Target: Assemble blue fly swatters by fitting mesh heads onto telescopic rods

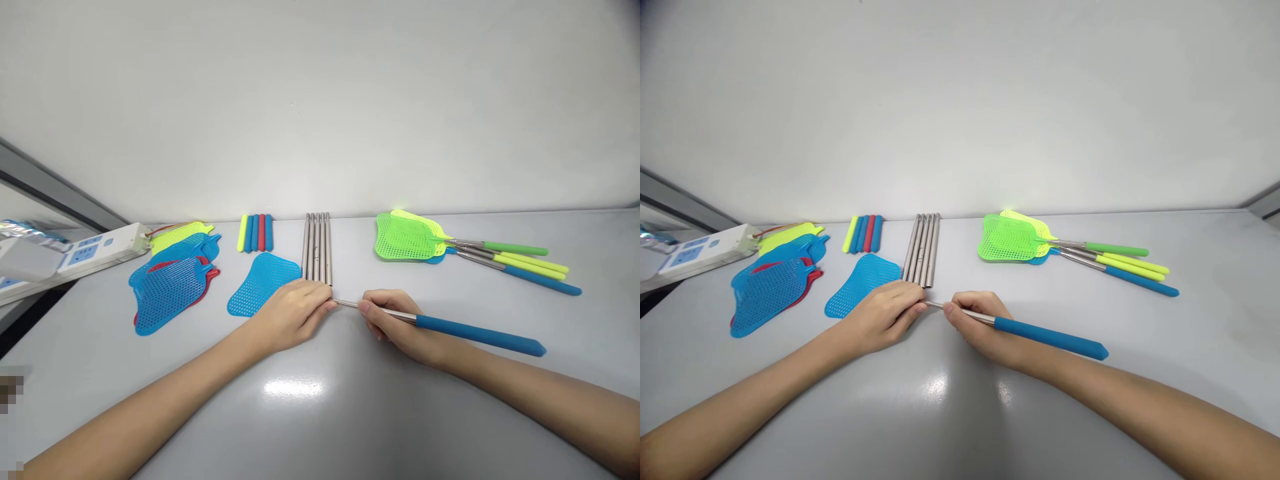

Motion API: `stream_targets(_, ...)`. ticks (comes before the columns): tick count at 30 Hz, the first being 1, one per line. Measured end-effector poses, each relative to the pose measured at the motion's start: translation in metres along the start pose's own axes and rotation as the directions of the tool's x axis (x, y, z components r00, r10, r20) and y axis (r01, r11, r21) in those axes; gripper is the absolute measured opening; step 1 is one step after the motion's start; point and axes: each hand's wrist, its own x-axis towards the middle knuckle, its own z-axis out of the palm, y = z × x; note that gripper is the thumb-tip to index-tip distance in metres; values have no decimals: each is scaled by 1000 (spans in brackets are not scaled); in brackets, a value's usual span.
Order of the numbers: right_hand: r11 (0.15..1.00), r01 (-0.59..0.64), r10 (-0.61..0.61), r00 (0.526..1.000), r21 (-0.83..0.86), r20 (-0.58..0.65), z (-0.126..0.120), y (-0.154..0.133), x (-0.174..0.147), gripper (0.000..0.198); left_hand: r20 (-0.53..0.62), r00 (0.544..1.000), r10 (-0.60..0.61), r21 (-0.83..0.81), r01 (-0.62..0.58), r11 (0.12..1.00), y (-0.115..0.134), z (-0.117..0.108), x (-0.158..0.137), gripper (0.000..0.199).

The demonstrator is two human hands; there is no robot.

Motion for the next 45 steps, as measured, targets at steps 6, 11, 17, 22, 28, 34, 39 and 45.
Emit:
stream_targets(6,1000,6,-6,1000,4,-2,1,-1,0,37,5,1000,-3,0,3,1000,0,0,0,25)
stream_targets(11,1000,6,-6,1000,14,0,0,-2,-1,37,-4,1000,-4,1,4,1000,0,0,1,24)
stream_targets(17,1000,8,-8,1000,25,5,0,-1,-1,38,-2,1000,1,0,-1,1000,0,0,1,24)
stream_targets(22,1000,6,-6,1000,13,8,0,-1,-1,39,-7,1000,1,-4,-2,1000,1,0,-1,24)
stream_targets(28,1000,-7,7,1000,5,5,0,0,-1,39,-3,1000,-2,-10,2,1000,0,0,-1,24)
stream_targets(34,1000,-8,8,1000,11,4,0,0,0,39,6,1000,-6,-4,6,1000,0,1,0,24)
stream_targets(39,1000,-12,12,1000,19,5,0,0,-1,38,9,1000,-4,-1,4,1000,0,0,-1,25)
stream_targets(45,1000,-13,12,1000,23,2,0,-1,-1,38,-13,1000,0,-2,0,1000,0,1,-1,25)
